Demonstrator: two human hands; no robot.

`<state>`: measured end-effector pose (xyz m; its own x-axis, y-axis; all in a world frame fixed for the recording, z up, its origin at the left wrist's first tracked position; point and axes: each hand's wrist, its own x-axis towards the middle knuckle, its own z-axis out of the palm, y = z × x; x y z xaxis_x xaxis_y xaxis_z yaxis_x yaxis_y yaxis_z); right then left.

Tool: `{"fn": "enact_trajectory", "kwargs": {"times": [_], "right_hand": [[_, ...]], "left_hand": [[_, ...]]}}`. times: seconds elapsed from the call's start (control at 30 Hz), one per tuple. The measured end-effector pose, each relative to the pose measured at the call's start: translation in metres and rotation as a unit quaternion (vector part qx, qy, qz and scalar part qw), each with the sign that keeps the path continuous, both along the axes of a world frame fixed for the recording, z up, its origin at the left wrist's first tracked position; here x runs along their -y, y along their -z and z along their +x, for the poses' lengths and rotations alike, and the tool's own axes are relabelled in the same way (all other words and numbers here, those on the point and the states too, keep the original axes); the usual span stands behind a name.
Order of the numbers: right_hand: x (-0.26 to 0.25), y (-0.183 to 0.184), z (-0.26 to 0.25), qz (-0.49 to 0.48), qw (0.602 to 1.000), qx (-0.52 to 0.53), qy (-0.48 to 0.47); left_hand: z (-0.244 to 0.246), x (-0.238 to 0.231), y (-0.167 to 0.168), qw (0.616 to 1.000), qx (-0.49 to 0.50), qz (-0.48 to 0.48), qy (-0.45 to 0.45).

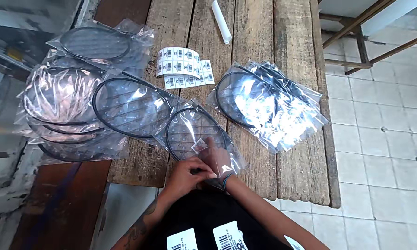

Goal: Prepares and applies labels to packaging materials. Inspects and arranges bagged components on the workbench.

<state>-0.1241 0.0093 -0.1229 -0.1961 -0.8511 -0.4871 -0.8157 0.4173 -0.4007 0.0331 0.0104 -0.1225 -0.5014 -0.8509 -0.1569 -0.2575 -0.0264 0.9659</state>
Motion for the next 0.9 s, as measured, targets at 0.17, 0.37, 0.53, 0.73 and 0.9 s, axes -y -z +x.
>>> {"fn": "enact_trajectory", "kwargs": {"times": [0.17, 0.37, 0.53, 0.73, 0.9], "right_hand": [[-0.007, -0.001, -0.003, -0.023, 1.0, 0.006, -0.013], [-0.051, 0.044, -0.05, -0.363, 0.875, -0.017, -0.32], [-0.022, 0.06, -0.045, -0.313, 0.912, -0.06, -0.259], [-0.08, -0.027, -0.058, -0.342, 0.907, 0.246, 0.024], [-0.123, -0.058, -0.117, -0.417, 0.878, 0.113, 0.205]], "left_hand": [[0.052, 0.034, 0.029, 0.872, 0.363, -0.316, 0.085], [0.053, 0.029, 0.051, 0.858, 0.382, -0.334, 0.083], [0.056, 0.03, 0.045, 0.858, 0.386, -0.323, 0.105], [0.012, 0.054, 0.052, 0.888, 0.318, -0.318, 0.098], [-0.024, 0.106, 0.008, 0.884, 0.345, -0.315, 0.013]]}}
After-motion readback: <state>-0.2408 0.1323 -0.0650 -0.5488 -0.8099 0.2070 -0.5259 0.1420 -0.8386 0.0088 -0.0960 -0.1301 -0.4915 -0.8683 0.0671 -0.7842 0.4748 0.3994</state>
